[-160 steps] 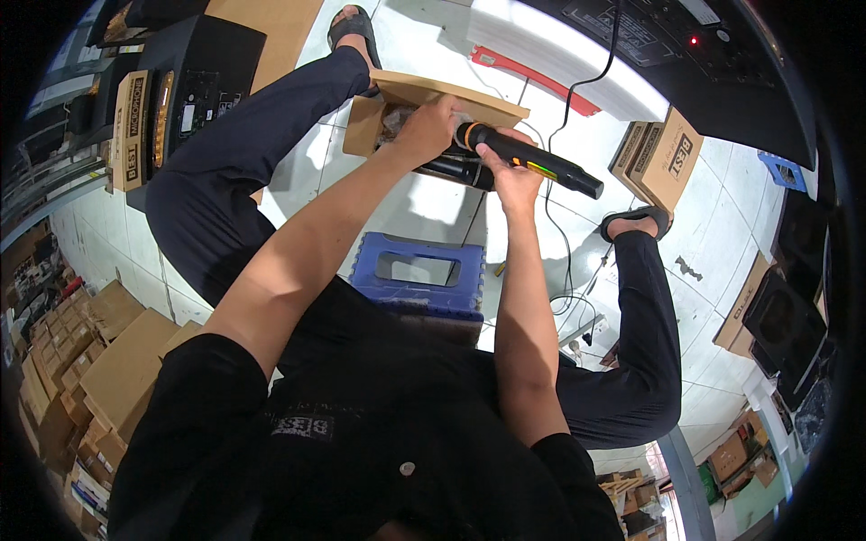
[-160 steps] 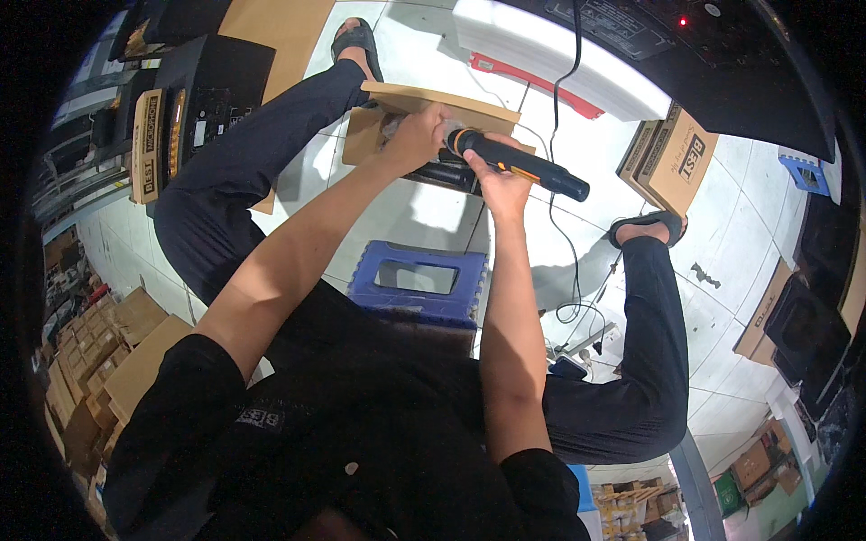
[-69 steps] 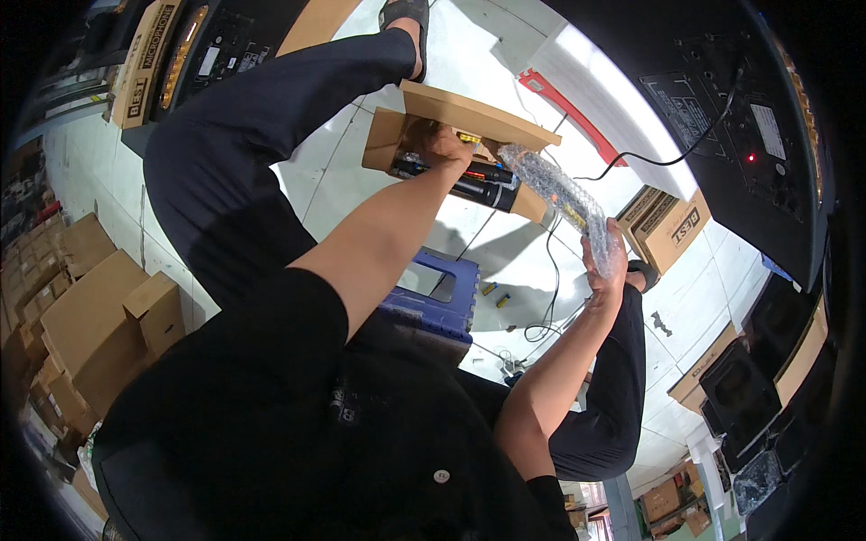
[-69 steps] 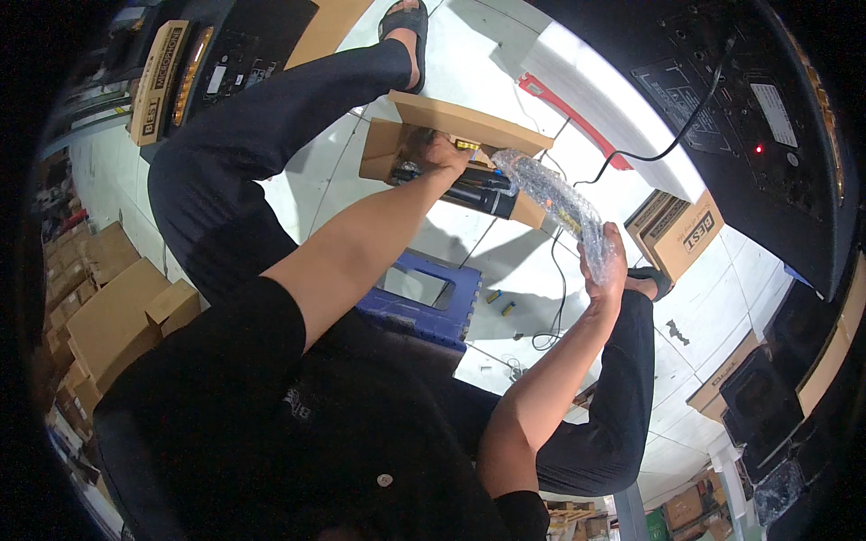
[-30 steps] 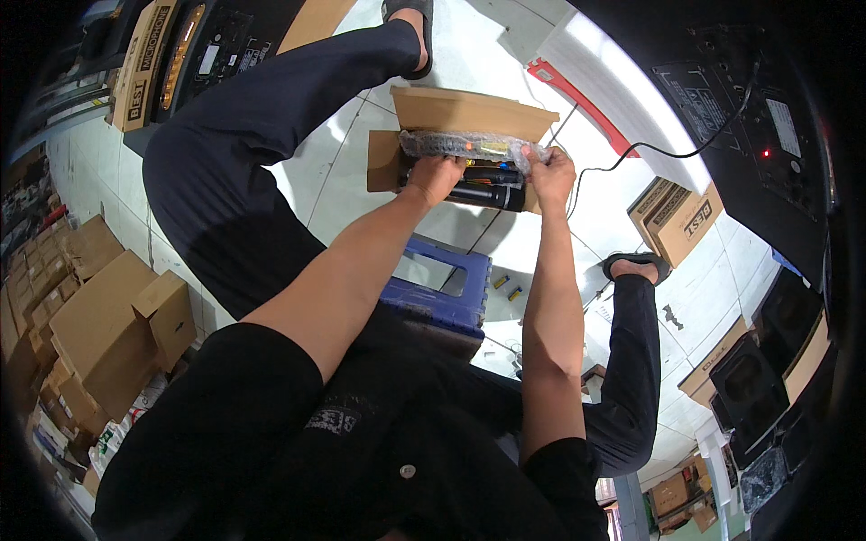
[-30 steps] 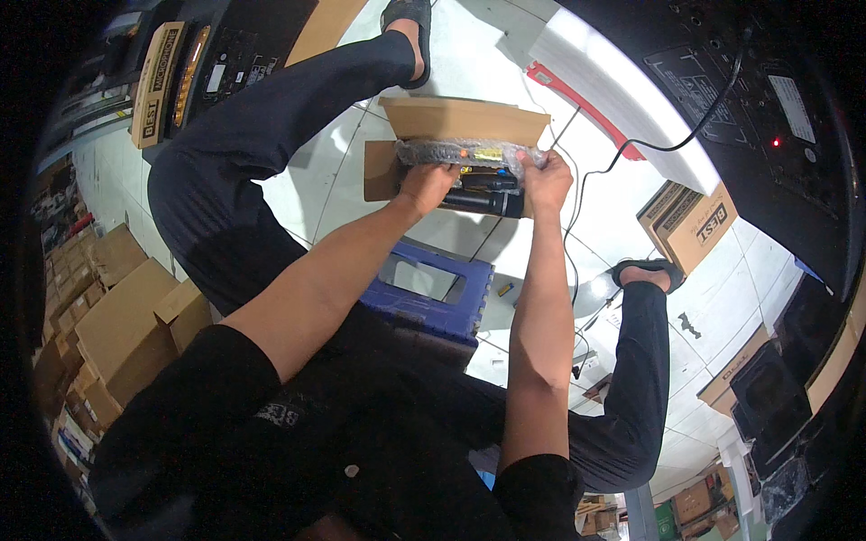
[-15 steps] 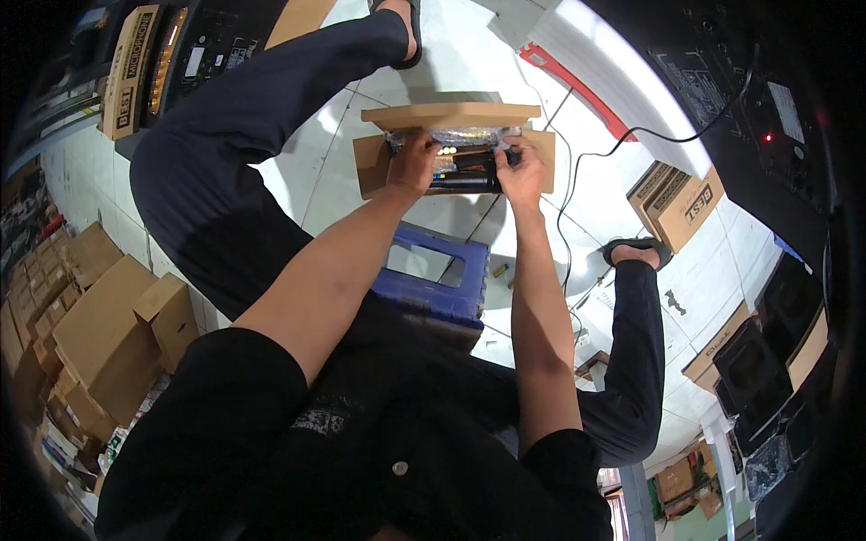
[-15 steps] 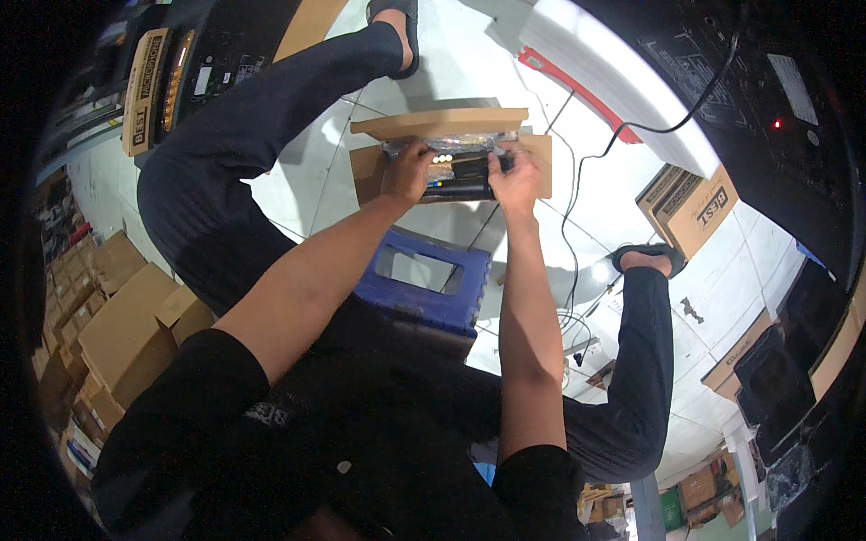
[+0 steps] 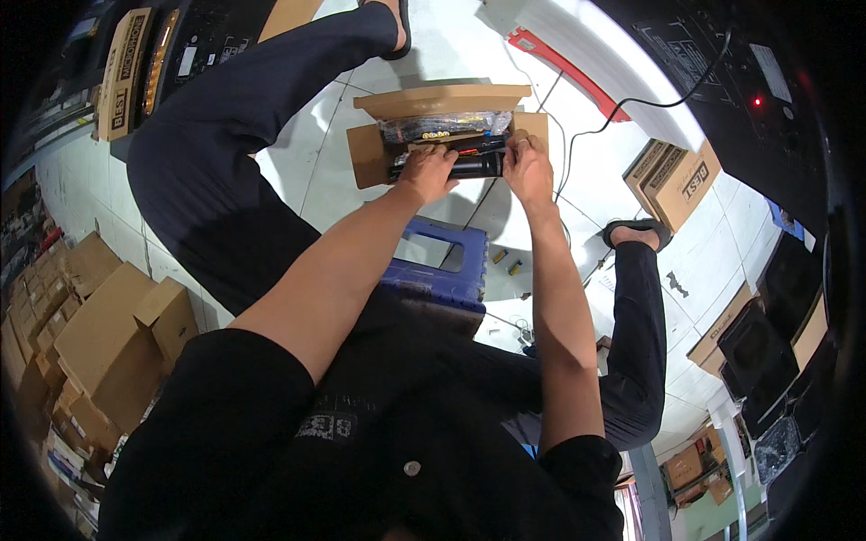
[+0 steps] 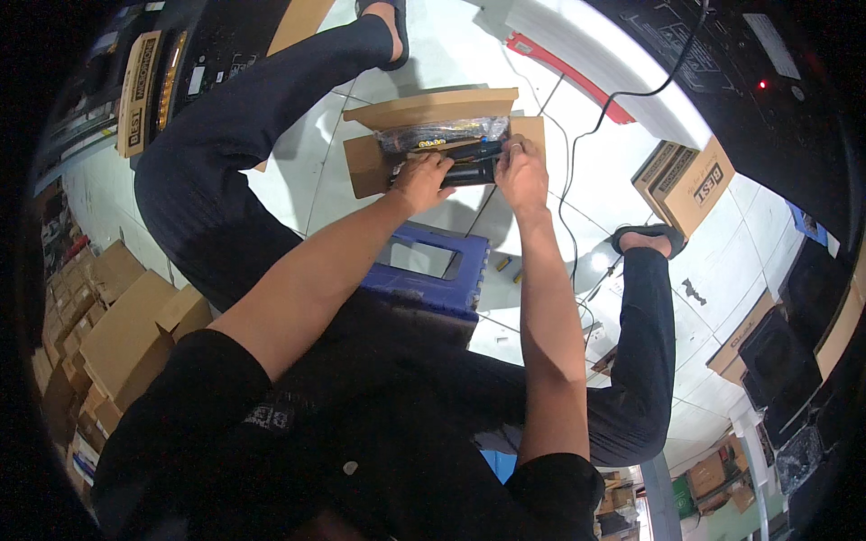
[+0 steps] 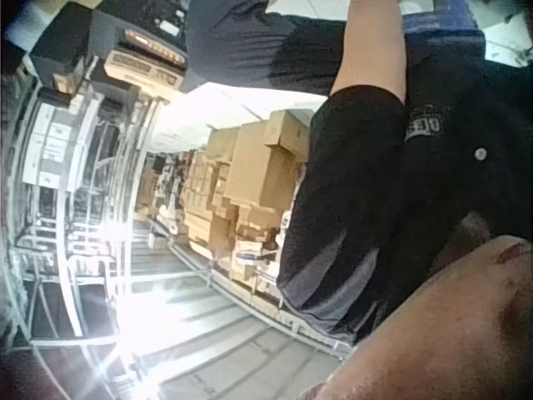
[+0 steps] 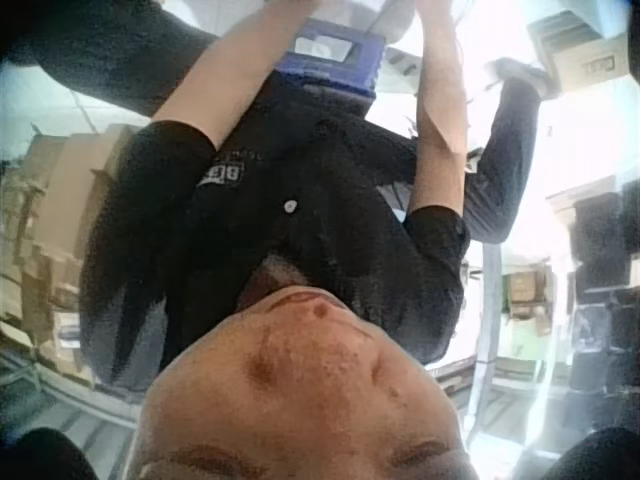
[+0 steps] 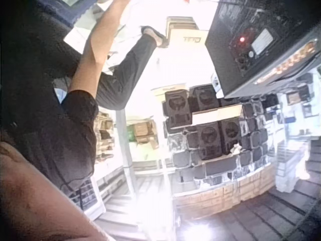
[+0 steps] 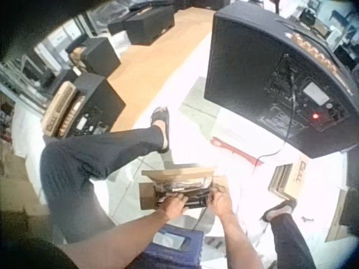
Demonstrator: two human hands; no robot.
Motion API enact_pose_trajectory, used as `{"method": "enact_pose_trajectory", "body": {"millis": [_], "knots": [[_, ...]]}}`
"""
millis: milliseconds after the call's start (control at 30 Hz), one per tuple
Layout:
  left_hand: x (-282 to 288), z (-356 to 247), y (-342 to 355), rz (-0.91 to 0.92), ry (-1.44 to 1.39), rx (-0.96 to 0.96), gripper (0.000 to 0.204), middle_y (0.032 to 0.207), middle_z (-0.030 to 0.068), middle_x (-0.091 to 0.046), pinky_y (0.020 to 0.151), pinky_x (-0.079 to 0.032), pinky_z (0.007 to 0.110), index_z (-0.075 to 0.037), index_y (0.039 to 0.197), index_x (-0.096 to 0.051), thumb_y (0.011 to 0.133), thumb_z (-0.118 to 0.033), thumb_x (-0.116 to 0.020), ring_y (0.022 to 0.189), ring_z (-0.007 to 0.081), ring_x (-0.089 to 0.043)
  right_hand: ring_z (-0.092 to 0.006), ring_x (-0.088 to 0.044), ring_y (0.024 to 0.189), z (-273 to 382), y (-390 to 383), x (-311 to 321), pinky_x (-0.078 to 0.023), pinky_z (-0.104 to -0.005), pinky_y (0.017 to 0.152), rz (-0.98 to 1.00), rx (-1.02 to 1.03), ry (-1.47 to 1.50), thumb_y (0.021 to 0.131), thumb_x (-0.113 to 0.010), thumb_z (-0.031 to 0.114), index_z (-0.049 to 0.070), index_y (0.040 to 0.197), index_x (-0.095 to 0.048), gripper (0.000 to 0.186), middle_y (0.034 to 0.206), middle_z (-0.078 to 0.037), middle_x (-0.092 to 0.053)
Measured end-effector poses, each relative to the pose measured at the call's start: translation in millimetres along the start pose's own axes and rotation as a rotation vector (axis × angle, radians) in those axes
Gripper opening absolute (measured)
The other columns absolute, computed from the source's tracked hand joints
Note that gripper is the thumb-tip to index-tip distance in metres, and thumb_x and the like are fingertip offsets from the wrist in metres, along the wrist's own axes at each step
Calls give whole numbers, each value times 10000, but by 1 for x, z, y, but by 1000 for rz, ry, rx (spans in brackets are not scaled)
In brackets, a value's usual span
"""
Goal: The person tests a microphone by connecting it to a speaker, adjusting the speaker's knobs, and speaking into the microphone. They then place the microphone into a box and adjust the speaker again.
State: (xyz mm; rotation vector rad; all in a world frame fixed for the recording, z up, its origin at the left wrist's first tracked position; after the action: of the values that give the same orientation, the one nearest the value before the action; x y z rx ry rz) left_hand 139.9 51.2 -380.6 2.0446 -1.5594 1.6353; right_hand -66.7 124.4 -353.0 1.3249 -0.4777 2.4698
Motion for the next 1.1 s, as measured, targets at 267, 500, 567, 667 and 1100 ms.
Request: {"method": "enact_pose_trajectory", "body": {"millis": [267, 500, 567, 667, 1100], "knots": [[7, -8, 23, 6, 0, 10, 546, 1289, 220, -598, 1044, -480, 509, -60, 1258, -602, 851, -350, -820, 1276, 408, -556, -283, -727, 856, -28, -68, -33, -576, -396, 803, -131, -405, 565, 869, -689, 55, -24, 1038, -698, 187, 989, -159, -731], [-26, -23, 26, -161, 89, 0, 456, 1255, 269, -571, 1019, -506, 513, 17, 1196, -583, 917, -300, -757, 1199, 429, -584, -185, -709, 912, -37, -72, -57, -566, -338, 823, -17, -952, 1346, 901, -567, -12, 7, 1219, -647, 329, 1041, -80, -717], [-31, -20, 34, -125, 54, -20, 451, 1259, 282, -550, 1015, -504, 519, 16, 1197, -571, 926, -300, -745, 1180, 445, -577, -171, -701, 956, -34, -79, -46, -551, -326, 842, 16, -945, 1394, 917, -528, -10, 22, 1233, -643, 337, 1073, -74, -718], [-28, -11, 44, 1, 92, -86, 427, 1266, 289, -560, 1015, -496, 521, 18, 1198, -554, 955, -297, -710, 1190, 441, -582, -174, -704, 950, -37, -83, -50, -551, -325, 836, -5, -908, 1292, 918, -532, -7, 22, 1227, -637, 327, 1066, -75, -722], [174, -95, -6, 283, -1225, -56, 528, 904, 45, -625, 571, -521, 266, -72, 1248, -564, 1057, -562, -520, 649, 121, -596, -161, -711, 952, 83, -84, 38, -553, -299, 835, 388, -395, 1661, 958, -674, 53, 43, 1168, -665, 210, 1066, -76, -734]]}}
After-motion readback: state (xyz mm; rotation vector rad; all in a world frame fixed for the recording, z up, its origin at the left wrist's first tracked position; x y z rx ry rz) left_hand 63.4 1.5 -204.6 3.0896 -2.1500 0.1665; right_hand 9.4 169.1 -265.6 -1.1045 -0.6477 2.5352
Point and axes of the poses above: each hand's wrist, its own y-axis towards the middle knuckle, its own x-axis out of the back of the hand, z = x × y, the point moved 2 cm from there along y, towards the middle knuckle
